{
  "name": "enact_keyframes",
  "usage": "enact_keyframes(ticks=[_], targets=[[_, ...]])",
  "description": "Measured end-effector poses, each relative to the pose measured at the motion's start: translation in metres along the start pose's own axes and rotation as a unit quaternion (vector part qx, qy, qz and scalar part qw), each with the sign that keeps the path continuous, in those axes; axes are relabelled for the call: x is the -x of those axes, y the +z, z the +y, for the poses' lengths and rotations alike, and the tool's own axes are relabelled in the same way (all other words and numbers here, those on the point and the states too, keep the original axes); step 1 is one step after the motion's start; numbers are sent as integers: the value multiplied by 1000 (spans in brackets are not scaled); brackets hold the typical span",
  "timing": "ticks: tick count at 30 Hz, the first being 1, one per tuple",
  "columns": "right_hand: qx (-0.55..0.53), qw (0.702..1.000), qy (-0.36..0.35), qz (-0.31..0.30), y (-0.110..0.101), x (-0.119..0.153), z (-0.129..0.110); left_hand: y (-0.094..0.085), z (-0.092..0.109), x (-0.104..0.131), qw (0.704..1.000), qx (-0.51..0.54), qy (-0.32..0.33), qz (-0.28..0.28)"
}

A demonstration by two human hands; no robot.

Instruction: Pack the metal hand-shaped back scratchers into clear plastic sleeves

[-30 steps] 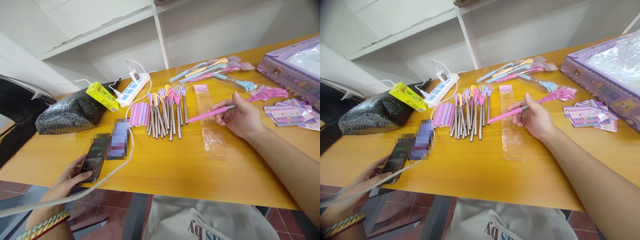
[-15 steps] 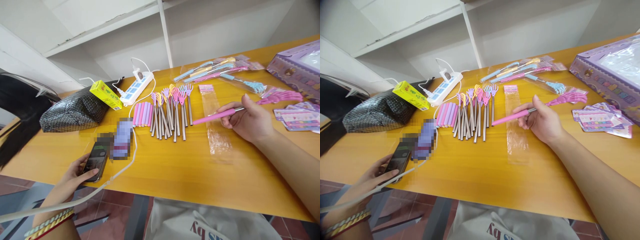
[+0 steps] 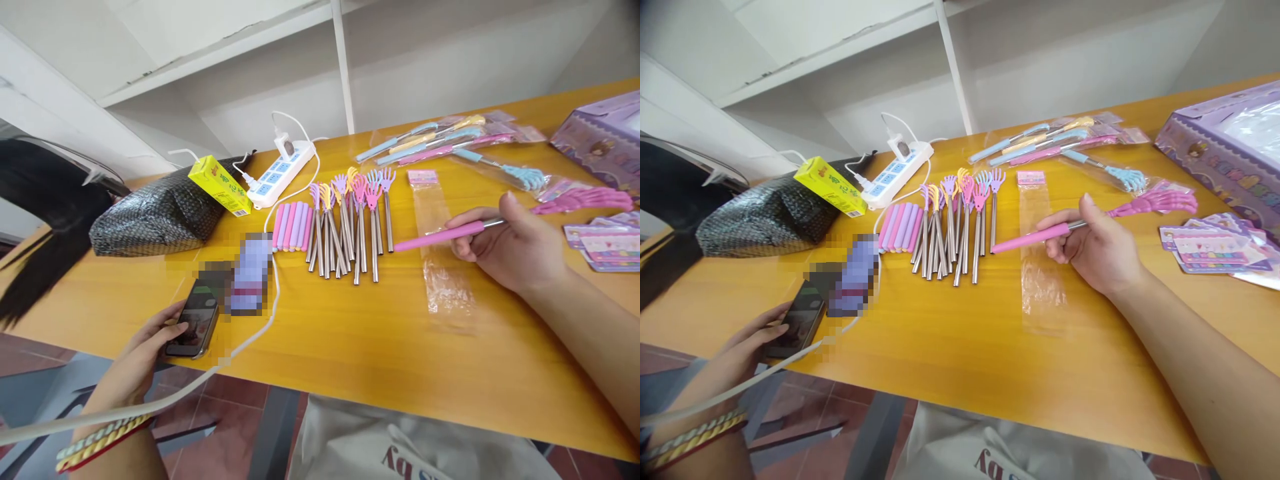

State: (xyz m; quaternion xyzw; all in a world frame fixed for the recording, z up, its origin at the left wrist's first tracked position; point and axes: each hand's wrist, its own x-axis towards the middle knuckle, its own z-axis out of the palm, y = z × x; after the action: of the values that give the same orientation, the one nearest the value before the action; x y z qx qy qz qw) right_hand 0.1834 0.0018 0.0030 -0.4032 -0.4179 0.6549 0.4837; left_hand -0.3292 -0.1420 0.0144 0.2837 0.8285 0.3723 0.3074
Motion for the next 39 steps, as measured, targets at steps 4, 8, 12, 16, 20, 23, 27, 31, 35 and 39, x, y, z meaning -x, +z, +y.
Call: enact_keyframes(ticks=[4,8,12,16,20,23,27,31,35,39], targets=[[-1,1000,-2,-1,-1,0,0,-7,-9,-12,1000,22,-14,-17],[-1,1000,-6,-11,-3,-1,0,-11,-11,-16,999,42,-8,-21],[4,1000,-10,-22,-4,-1,-1,-9,-6,-10,998,57,-10,-10],[17,1000,-3,-13,-2,0,-3,-4,3,-2,997,75,-31,-15],[20,1000,-7,-5,-2,-1,-3,-2,7,0,995,91,-29,-10],[21,1000,-1,-13,-2,-1,-3,-4,4,-3,996,88,-29,-11],[22,1000,-6,-14,-2,-1,-2,-9,-3,-8,996,83,-27,-27],[22,1000,-5,-7,-1,-1,-1,-14,-8,-12,996,79,-23,-26],[9,1000,-12,-11,0,0,1,-12,-3,-10,996,83,-28,-20],[29,995,-78,-47,10,8,1,-7,5,-3,998,63,-15,-9]])
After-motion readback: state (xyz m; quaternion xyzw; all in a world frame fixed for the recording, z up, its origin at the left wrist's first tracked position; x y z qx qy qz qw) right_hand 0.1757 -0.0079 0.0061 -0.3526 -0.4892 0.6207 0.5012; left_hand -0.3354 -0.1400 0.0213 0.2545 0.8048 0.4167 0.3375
